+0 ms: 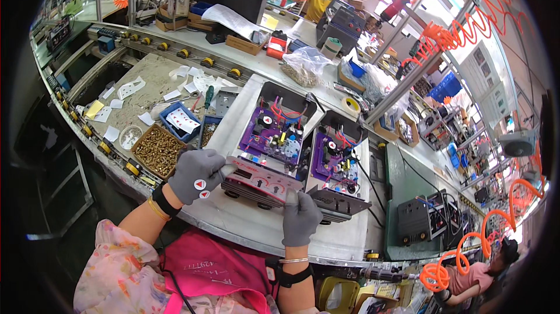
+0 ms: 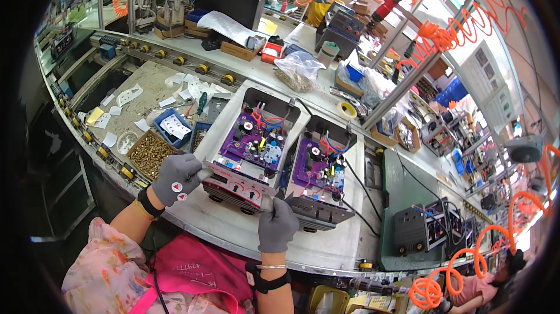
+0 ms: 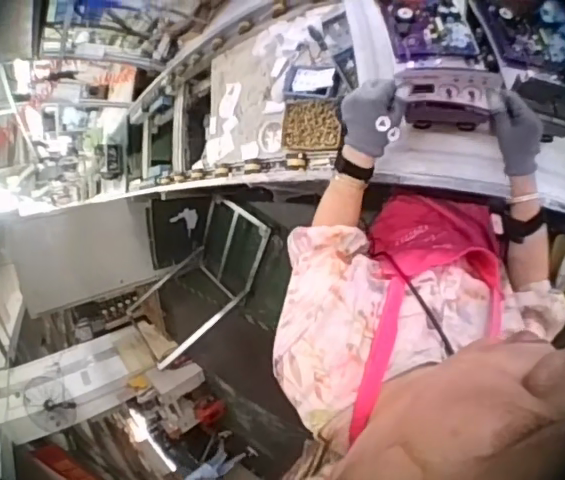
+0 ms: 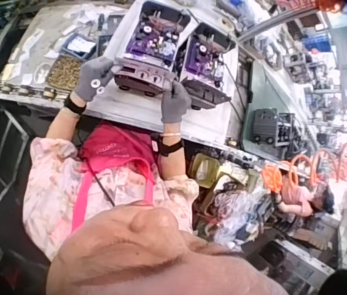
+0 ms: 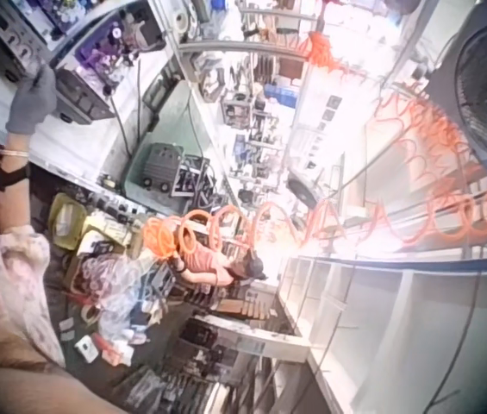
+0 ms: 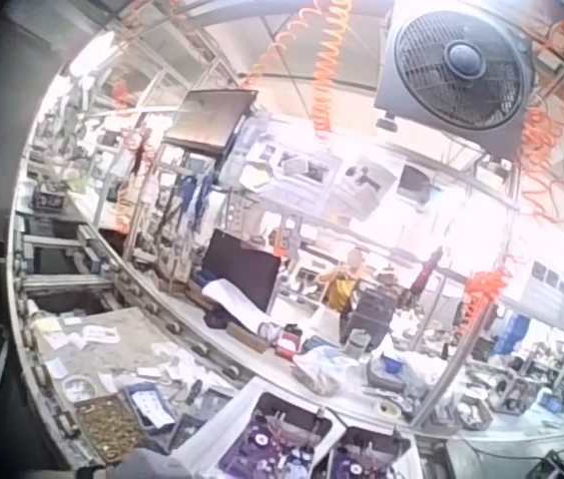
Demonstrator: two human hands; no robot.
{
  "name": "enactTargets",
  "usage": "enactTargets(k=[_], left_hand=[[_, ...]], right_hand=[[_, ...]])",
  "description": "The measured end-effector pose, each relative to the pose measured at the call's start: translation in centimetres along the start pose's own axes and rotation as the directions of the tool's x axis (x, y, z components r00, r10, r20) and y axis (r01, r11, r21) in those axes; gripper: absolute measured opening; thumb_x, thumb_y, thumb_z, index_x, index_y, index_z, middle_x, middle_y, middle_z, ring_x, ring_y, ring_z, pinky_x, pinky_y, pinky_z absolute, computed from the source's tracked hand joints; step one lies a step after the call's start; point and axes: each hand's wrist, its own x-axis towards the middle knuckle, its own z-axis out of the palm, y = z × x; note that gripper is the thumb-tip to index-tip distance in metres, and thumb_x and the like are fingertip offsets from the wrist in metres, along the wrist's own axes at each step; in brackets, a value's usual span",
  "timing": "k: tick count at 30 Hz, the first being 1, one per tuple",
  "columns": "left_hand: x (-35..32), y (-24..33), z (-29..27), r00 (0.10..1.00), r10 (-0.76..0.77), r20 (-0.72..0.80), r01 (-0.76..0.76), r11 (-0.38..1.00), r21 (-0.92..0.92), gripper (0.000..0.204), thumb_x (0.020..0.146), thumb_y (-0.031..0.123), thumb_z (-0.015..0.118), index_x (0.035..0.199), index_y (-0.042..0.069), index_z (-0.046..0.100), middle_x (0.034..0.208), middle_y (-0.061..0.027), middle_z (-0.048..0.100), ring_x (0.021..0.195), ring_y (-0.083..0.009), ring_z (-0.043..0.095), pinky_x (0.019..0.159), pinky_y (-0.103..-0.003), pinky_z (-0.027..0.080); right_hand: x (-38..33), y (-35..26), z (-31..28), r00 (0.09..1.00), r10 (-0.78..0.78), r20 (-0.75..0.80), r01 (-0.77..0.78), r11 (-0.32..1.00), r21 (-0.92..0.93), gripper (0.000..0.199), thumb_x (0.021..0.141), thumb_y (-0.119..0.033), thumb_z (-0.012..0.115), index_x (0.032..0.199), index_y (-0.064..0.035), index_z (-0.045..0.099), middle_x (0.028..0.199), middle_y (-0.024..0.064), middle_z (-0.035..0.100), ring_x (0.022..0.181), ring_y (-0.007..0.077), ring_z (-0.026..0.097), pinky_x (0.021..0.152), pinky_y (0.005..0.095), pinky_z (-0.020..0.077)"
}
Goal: Assembling and inspecting internal components of inverter welding machines on a factory production line.
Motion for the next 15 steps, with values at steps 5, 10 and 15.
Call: enactTargets(k=[5, 10, 15], left_hand=[[-0.1, -0.2, 0.6, 0.993, -0.117, -0.018, 0.117, 0.993, 0.024, 0.029, 0.081, 0.035, 0.069, 0.084, 0.007, 0.064, 0.073, -0.0117, 0.062, 0.063, -0.0279, 0.063, 0.055, -0.035, 0.048], [-1.3, -1.4, 2.2, 0.975, -0.223, -0.011, 0.190, 0.857, -0.479, 0.024, 0.083, 0.021, 0.068, 0.100, 0.005, 0.062, 0.080, -0.0052, 0.066, 0.071, -0.0158, 0.064, 0.066, -0.028, 0.051], [-2.6, -2.6, 3.9, 0.952, -0.294, 0.091, 0.292, 0.770, -0.567, 0.030, 0.081, 0.002, 0.060, 0.111, 0.001, 0.056, 0.094, -0.0061, 0.062, 0.086, -0.0148, 0.060, 0.078, -0.028, 0.049]], right_hand=[[0.5, 0.2, -1.2, 0.974, 0.109, 0.196, -0.005, 0.885, -0.465, 0.036, 0.081, -0.041, 0.069, 0.066, -0.0091, 0.060, 0.057, 0.0101, 0.057, 0.055, 0.0313, 0.058, 0.050, 0.0383, 0.0431], [-2.1, 0.6, -6.2, 0.916, 0.322, 0.239, -0.203, 0.887, -0.415, 0.028, 0.084, -0.036, 0.065, 0.076, -0.0089, 0.065, 0.069, 0.0117, 0.063, 0.062, 0.0322, 0.061, 0.054, 0.0406, 0.0459], [-8.0, 1.9, -16.8, 0.916, 0.391, -0.086, -0.400, 0.893, -0.207, 0.018, 0.083, -0.016, 0.068, 0.090, 0.0006, 0.066, 0.080, 0.0115, 0.067, 0.073, 0.0185, 0.064, 0.070, 0.0306, 0.0508]])
